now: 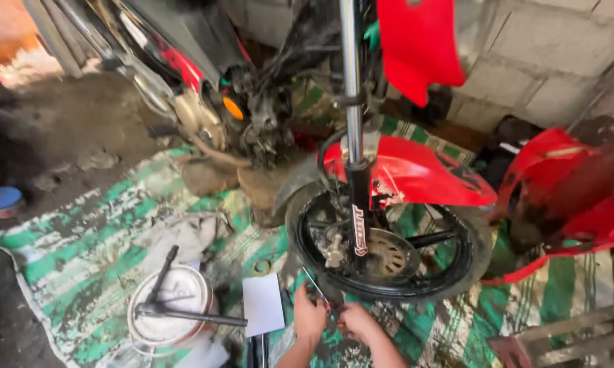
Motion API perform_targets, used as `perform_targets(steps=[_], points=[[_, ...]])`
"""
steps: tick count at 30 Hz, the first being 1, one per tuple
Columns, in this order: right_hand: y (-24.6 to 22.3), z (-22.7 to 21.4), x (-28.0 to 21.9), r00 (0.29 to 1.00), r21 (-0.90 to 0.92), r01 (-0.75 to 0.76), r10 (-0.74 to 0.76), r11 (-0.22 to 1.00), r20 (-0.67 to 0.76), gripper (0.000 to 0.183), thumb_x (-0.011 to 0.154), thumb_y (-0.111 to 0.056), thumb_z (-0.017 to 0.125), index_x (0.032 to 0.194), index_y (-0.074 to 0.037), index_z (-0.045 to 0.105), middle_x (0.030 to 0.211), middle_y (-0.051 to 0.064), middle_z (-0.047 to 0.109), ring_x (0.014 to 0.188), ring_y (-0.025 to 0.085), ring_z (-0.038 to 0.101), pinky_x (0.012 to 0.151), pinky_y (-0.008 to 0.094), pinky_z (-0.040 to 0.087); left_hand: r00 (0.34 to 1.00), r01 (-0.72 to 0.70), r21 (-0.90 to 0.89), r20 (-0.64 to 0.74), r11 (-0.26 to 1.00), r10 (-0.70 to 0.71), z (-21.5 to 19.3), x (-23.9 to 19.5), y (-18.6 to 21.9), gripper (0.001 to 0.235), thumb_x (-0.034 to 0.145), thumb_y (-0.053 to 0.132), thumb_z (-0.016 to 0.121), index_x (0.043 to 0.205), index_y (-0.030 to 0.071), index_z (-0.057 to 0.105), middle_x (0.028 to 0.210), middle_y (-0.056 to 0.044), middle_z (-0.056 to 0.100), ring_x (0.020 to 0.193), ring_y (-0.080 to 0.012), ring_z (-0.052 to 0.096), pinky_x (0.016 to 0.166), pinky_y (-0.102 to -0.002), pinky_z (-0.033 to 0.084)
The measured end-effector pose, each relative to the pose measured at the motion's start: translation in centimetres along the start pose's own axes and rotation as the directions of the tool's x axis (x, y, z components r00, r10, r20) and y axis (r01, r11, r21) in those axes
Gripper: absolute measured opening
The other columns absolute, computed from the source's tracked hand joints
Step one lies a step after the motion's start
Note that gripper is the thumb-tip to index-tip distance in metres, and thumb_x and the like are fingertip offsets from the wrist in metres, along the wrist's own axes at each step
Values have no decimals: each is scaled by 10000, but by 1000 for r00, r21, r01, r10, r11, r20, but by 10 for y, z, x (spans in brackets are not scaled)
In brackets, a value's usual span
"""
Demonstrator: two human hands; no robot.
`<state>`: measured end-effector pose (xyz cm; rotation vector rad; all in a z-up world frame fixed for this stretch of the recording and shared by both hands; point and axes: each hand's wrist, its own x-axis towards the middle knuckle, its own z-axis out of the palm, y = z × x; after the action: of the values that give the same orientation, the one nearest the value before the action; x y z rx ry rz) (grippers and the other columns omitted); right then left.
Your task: The person uses a wrench to tighten bolts on the front wheel of a red motorcycle. They then wipe the wheel area with a cloth and use a screwdriver to adjust components on the motorcycle's handlebar and dashboard.
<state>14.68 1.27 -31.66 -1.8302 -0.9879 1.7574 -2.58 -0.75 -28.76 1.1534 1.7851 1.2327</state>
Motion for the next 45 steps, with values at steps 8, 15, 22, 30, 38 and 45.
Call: perform_targets(steps=[8, 15, 22, 30, 38, 45], points=[[-23, -5, -22, 999, 110, -38, 38, 993, 9, 429, 897, 6, 668, 1306, -68, 775, 925, 155, 766, 596, 250, 651, 504, 310, 382, 889, -404, -113, -284, 908, 360, -60, 49, 180, 562, 971, 293, 732, 1463, 46, 618, 1232, -149, 743, 1046, -296, 730, 955, -397, 587], [-14, 10, 10, 995, -200, 71, -84, 977, -59, 406, 800, -21, 693, 1149, -50, 898, 940, 119, 861, 572, 221, 726, 547, 323, 588, 520, -801, -11, -511, 599, 685, -192, 179, 547, 976, 975, 445, 814, 1625, -127, 363, 1604, -348, 537, 1445, -437, 608, 1209, -456, 498], [-45, 16, -43, 1000, -127, -14, 11, 992, -27, 417, 875, 0, 615, 1230, -117, 799, 962, 73, 807, 564, 170, 682, 432, 258, 381, 654, -718, 2, -339, 696, 676, -245, 210, 634, 377, 941, 359, 716, 1183, 98, 839, 1022, -63, 898, 880, -232, 820, 852, -357, 633], [-54, 23, -54, 1000, -160, -15, 11, 987, -28, 483, 907, -21, 622, 1356, -116, 772, 1065, 66, 826, 584, 146, 681, 398, 218, 365, 483, -832, 81, -380, 549, 788, -305, 197, 626, 380, 1025, 345, 635, 1150, 30, 807, 994, -108, 904, 809, -233, 818, 777, -377, 626], [-60, 19, -68, 1000, -186, 5, -9, 983, -21, 445, 932, -14, 595, 1329, -115, 770, 1079, 57, 820, 598, 140, 658, 414, 217, 381, 350, -923, -14, -442, 384, 826, -314, 142, 590, 287, 1077, 216, 593, 1123, -26, 742, 992, -87, 793, 846, -178, 651, 787, -340, 558], [-67, 24, -80, 1000, -262, 1, -5, 965, -14, 420, 949, -64, 623, 1336, -141, 769, 1133, 28, 833, 626, 121, 695, 434, 220, 414, 428, -887, -48, -462, 460, 777, -267, 86, 543, 298, 1118, 226, 550, 1038, -12, 709, 858, -43, 705, 753, -141, 535, 696, -338, 495]])
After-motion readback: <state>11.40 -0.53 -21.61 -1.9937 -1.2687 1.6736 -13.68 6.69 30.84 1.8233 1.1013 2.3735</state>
